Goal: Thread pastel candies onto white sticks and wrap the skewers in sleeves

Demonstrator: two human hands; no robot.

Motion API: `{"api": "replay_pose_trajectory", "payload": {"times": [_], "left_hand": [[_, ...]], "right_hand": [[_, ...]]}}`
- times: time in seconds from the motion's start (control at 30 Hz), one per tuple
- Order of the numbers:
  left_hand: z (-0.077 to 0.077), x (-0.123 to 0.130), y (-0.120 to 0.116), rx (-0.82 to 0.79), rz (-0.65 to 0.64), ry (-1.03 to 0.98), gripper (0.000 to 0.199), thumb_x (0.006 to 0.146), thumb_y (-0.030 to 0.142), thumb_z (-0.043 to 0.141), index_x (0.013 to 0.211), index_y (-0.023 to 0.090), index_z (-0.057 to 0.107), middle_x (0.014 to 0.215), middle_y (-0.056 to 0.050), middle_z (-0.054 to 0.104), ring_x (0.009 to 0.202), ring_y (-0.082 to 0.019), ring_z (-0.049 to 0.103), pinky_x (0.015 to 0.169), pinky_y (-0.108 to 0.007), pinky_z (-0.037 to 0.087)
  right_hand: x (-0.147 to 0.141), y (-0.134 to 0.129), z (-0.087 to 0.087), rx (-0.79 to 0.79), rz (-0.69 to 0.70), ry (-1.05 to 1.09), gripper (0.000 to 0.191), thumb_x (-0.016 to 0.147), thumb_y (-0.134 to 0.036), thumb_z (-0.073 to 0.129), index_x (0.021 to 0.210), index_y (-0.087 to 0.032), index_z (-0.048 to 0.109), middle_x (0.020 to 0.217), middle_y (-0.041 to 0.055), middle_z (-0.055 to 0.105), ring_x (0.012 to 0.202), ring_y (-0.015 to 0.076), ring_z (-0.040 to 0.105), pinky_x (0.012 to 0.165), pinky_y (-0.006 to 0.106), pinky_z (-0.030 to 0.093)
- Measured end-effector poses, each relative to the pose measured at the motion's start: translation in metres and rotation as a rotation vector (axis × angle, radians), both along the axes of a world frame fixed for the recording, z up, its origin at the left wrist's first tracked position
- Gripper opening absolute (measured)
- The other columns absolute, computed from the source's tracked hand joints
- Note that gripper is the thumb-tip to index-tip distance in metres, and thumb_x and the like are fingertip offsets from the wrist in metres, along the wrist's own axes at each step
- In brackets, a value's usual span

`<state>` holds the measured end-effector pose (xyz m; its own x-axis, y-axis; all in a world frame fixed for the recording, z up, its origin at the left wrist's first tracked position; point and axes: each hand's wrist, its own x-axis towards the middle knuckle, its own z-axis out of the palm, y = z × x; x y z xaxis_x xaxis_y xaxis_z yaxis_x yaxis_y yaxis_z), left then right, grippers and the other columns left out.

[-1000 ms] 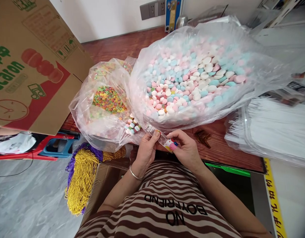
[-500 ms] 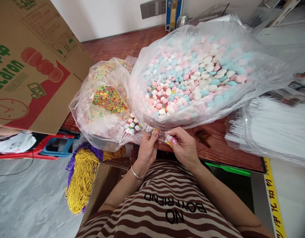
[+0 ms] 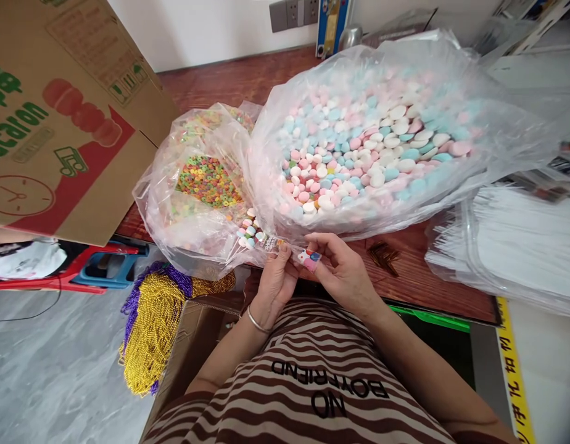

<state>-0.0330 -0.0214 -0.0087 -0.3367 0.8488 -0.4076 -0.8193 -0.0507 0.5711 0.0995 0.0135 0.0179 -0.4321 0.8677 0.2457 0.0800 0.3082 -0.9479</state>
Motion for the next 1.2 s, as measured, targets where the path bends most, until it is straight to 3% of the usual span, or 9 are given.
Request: {"api": "replay_pose_trajectory", "payload": {"times": [0.07, 0.17, 0.33, 0.53, 0.67, 0.8, 0.9, 1.03, 1.2], "left_hand": [[-0.001, 0.001, 0.000, -0.026, -0.004, -0.014, 0.034, 0.068, 0.031, 0.094, 0.087, 0.018, 0.070, 0.089, 0.002, 0.073, 0.079, -0.010, 0.067, 0.080, -0.023, 0.055], [-0.002, 0.000, 0.000, -0.082, -0.015, -0.036, 0.031, 0.073, 0.034, 0.091, 0.087, 0.017, 0.069, 0.083, 0.003, 0.070, 0.069, -0.007, 0.062, 0.068, -0.020, 0.051], [0.002, -0.009, 0.001, -0.141, -0.037, -0.149, 0.028, 0.081, 0.039, 0.085, 0.084, 0.017, 0.067, 0.078, 0.002, 0.066, 0.063, -0.007, 0.056, 0.056, -0.019, 0.046], [0.011, -0.023, -0.001, -0.006, -0.003, -0.205, 0.041, 0.087, 0.040, 0.080, 0.064, 0.017, 0.054, 0.060, 0.005, 0.045, 0.053, -0.006, 0.040, 0.051, -0.020, 0.039], [0.030, -0.063, -0.014, 0.120, 0.146, -0.101, 0.047, 0.090, 0.037, 0.077, 0.058, 0.017, 0.048, 0.057, 0.006, 0.039, 0.052, -0.007, 0.037, 0.051, -0.021, 0.037], [0.049, -0.118, -0.043, 0.239, 0.371, 0.031, 0.045, 0.086, 0.025, 0.080, 0.059, 0.017, 0.045, 0.057, 0.007, 0.040, 0.050, -0.005, 0.036, 0.052, -0.018, 0.038], [0.050, -0.143, -0.065, 0.263, 0.483, 0.099, 0.044, 0.085, 0.025, 0.082, 0.061, 0.017, 0.046, 0.057, 0.008, 0.040, 0.050, -0.005, 0.036, 0.053, -0.017, 0.038], [0.040, -0.151, -0.078, 0.219, 0.503, 0.095, 0.043, 0.090, 0.029, 0.077, 0.062, 0.017, 0.045, 0.057, 0.007, 0.040, 0.050, -0.005, 0.035, 0.053, -0.018, 0.038], [0.032, -0.149, -0.075, 0.178, 0.492, 0.061, 0.046, 0.089, 0.033, 0.078, 0.061, 0.017, 0.045, 0.057, 0.007, 0.039, 0.050, -0.005, 0.034, 0.053, -0.019, 0.037]], "right_hand": [[-0.001, 0.001, 0.002, 0.011, -0.019, -0.024, 0.024, 0.090, -0.021, 0.068, 0.114, -0.023, 0.066, 0.096, 0.0029, 0.068, 0.087, 0.0176, 0.066, 0.076, 0.029, 0.057], [-0.002, 0.003, 0.007, 0.028, -0.052, -0.035, 0.006, 0.093, -0.023, 0.066, 0.098, -0.022, 0.069, 0.091, 0.0023, 0.071, 0.084, 0.0178, 0.068, 0.076, 0.030, 0.056], [-0.001, 0.001, 0.014, -0.035, -0.058, 0.058, 0.019, 0.097, -0.026, 0.062, 0.114, -0.023, 0.069, 0.104, 0.0049, 0.074, 0.094, 0.0194, 0.071, 0.087, 0.033, 0.058], [-0.006, -0.004, 0.015, -0.060, -0.042, 0.036, 0.013, 0.098, -0.029, 0.062, 0.104, -0.023, 0.071, 0.099, 0.0042, 0.075, 0.091, 0.0202, 0.071, 0.086, 0.034, 0.058], [-0.023, -0.007, 0.000, -0.059, 0.025, -0.026, 0.013, 0.097, -0.026, 0.060, 0.103, -0.022, 0.071, 0.097, 0.0044, 0.075, 0.088, 0.0200, 0.070, 0.078, 0.032, 0.056], [-0.052, -0.005, -0.019, 0.072, 0.253, -0.231, 0.014, 0.096, -0.018, 0.057, 0.097, -0.021, 0.071, 0.091, 0.0040, 0.072, 0.083, 0.0189, 0.068, 0.074, 0.031, 0.052], [-0.087, -0.001, -0.021, 0.228, 0.360, -0.484, 0.017, 0.099, -0.017, 0.055, 0.095, -0.020, 0.071, 0.094, 0.0057, 0.071, 0.086, 0.0194, 0.067, 0.077, 0.030, 0.049], [-0.147, 0.008, -0.015, 0.497, 0.399, -0.838, 0.026, 0.103, -0.016, 0.046, 0.105, -0.016, 0.072, 0.106, 0.0139, 0.072, 0.098, 0.0243, 0.066, 0.080, 0.034, 0.046], [-0.208, 0.015, -0.024, 0.673, 0.509, -0.878, 0.026, 0.099, -0.012, 0.050, 0.101, -0.011, 0.076, 0.108, 0.0181, 0.073, 0.105, 0.0314, 0.063, 0.093, 0.044, 0.042]]}}
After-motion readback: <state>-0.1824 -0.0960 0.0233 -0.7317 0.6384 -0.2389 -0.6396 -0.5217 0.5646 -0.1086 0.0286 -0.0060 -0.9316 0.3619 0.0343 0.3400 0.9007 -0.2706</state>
